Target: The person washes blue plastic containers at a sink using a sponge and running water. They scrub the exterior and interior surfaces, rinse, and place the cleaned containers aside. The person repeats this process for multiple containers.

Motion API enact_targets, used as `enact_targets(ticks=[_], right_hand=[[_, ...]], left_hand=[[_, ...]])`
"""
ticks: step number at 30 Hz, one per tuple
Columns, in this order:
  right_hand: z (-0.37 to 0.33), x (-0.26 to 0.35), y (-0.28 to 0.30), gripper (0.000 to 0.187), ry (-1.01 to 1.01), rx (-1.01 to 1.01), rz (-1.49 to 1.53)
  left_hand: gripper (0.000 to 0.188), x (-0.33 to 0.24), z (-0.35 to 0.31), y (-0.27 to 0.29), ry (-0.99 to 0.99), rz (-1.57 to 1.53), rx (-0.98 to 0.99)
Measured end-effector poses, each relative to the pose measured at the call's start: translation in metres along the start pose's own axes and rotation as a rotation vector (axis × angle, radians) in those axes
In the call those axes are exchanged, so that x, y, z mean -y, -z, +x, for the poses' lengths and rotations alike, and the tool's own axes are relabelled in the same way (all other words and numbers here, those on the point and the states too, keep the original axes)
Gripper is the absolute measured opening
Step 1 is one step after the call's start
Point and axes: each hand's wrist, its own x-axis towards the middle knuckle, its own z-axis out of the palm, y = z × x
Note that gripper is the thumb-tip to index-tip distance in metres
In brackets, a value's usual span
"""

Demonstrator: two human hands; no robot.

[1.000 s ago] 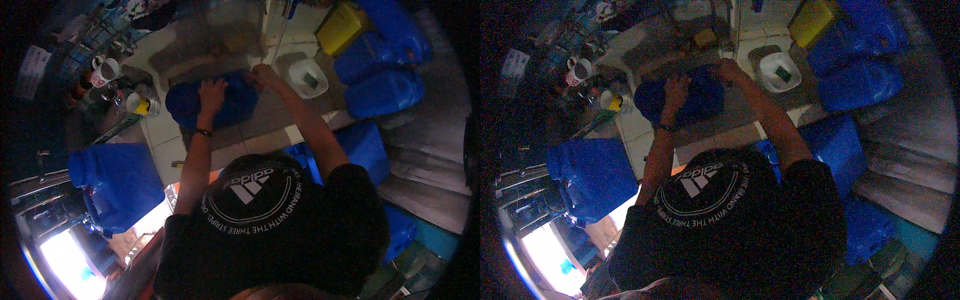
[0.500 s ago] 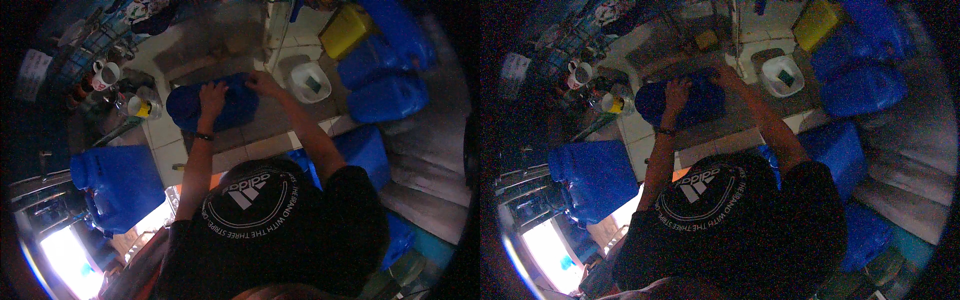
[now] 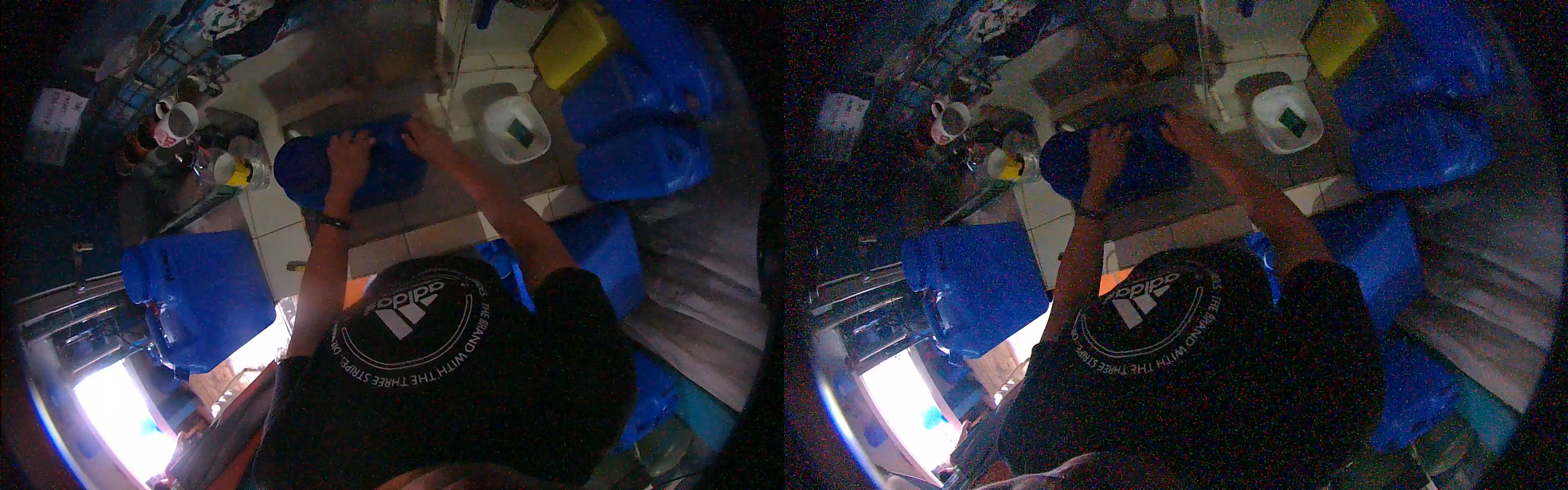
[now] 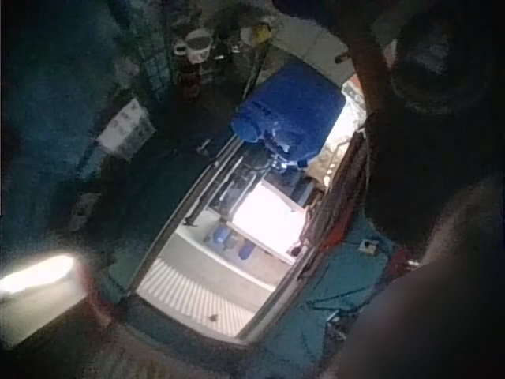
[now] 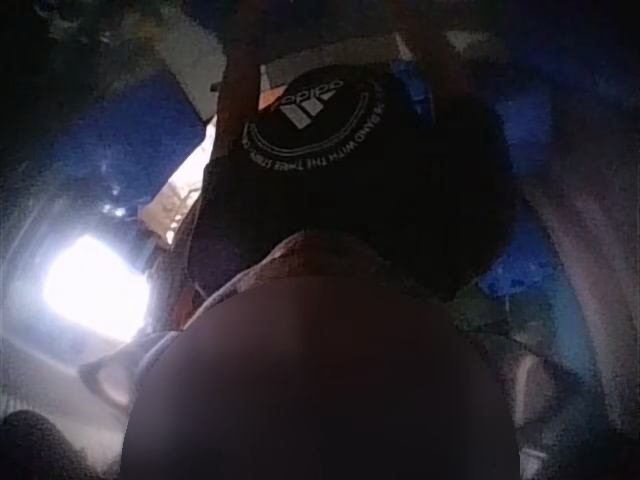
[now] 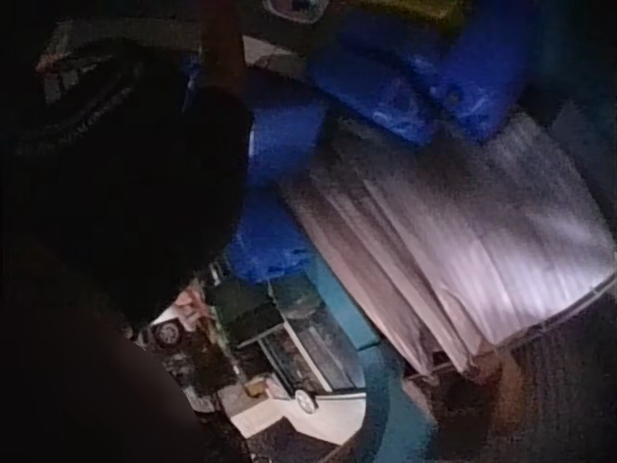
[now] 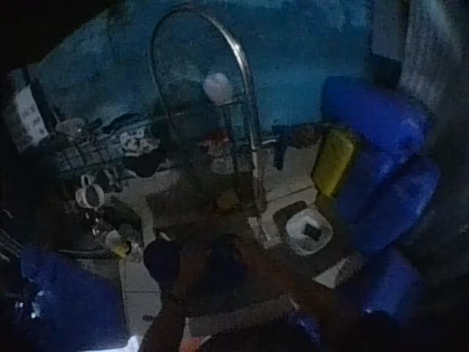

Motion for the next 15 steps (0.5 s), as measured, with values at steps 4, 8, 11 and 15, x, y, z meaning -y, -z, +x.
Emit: enact_targets(ticks=[4,8,11,15], right_hand=[[0.02,-0.005,0.005,0.032,-0.111,0.0,0.068],[0.071,-0.055,0.042,0.036,0.068,0.322,-0.249],[0.092,-0.081,0.066,0.04,-0.018,0.6,0.007],[0.103,-0.07,0.107,0.045,-0.062,0.825,1.232]], left_hand=[[0.029,-0.012,0.001,0.013,0.041,0.006,-0.314],[0.035,-0.052,-0.013,0.021,0.384,-0.376,-0.615],[0.036,-0.082,-0.006,0.019,0.793,-1.103,-0.637],[0.037,-0.088,0.04,0.022,1.127,-1.738,-0.647]])
